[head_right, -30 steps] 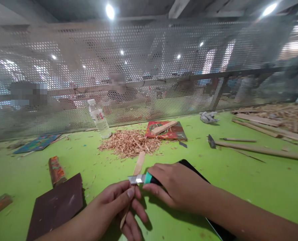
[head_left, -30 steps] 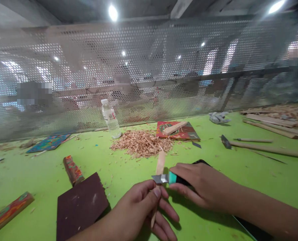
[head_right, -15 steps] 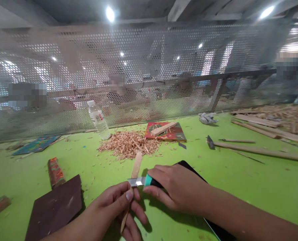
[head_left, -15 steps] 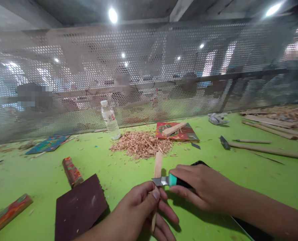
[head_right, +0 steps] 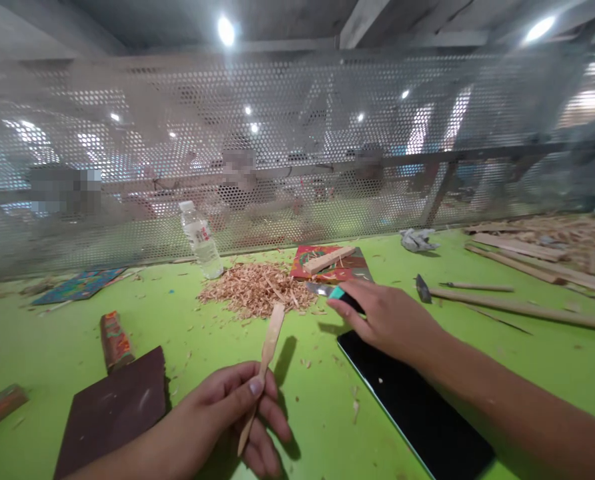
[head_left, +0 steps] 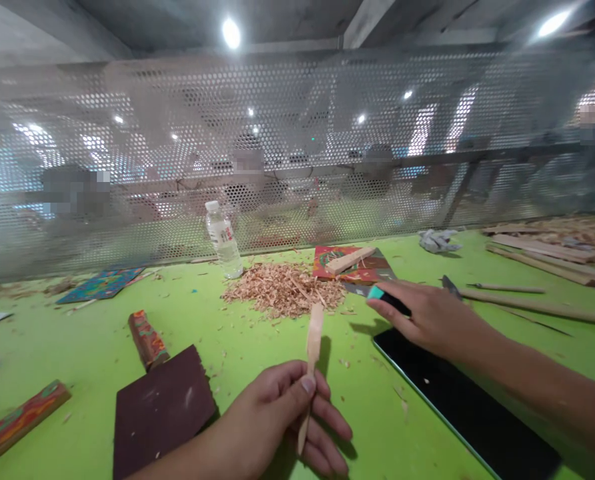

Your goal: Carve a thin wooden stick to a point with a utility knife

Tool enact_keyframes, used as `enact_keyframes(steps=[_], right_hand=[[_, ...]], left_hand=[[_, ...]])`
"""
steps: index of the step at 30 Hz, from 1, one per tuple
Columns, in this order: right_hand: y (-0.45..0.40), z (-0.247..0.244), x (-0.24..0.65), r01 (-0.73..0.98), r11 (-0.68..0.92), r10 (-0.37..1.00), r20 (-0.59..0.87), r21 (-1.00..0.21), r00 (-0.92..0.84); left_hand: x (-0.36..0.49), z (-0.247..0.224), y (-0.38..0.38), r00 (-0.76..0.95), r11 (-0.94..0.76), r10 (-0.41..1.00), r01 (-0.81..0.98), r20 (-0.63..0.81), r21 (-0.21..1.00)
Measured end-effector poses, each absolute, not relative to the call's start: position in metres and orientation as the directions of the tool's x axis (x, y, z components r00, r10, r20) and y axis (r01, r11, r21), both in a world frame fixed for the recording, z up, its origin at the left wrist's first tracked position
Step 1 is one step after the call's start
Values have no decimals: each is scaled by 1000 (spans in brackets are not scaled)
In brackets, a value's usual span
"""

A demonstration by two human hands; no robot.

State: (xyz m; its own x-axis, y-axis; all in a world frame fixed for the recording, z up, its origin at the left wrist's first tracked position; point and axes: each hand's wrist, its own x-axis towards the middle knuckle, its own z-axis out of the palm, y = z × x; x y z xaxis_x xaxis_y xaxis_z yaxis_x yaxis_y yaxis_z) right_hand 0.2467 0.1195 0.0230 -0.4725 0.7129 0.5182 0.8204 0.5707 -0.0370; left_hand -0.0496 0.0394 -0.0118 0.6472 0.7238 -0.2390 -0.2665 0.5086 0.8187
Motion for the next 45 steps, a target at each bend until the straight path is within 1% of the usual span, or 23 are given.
enact_keyframes(steps=[2,6,8,12,14,17,21,23,25,28,30,37,45], right_hand=[[114,23,242,807,589,704,518,-45,-485],[98,20,221,753,655,686,473,-69,-553],[90,19,211,716,689,687,411,-109,-599],[74,19,194,650,732,681,241,-203,-692],[68,19,188,640,739,674,216,-213,-706],[71,18,189,669,716,697,242,-197,-675],[87,16,204,732,661,737,325,-166,-592],[90,17,208,741,649,745,339,-170,-575],[86,19,208,721,665,741,299,-196,-602],[75,21,199,666,706,707,202,-240,-677],[69,22,193,651,720,692,182,-242,-698],[69,19,190,682,710,703,217,-175,-677],[82,13,197,664,742,658,289,-92,-695]], left_hand=[[-49,-12,41,640,510,730,-274,-240,815],[-48,-11,43,643,502,728,-267,-236,823],[-47,-11,43,647,508,722,-259,-243,821],[-47,-15,43,646,504,726,-265,-237,822],[-46,-17,42,646,495,729,-271,-225,826],[-45,-17,39,638,484,732,-242,-238,841],[-45,-14,36,622,488,736,-212,-269,847],[-44,-14,36,619,493,736,-212,-274,844],[-44,-16,37,617,488,738,-206,-274,848],[-43,-19,38,620,472,744,-223,-250,853],[-43,-20,38,629,462,743,-233,-230,856],[-43,-16,35,588,398,777,-184,-223,899],[-46,-8,42,573,438,773,-173,-272,882]])
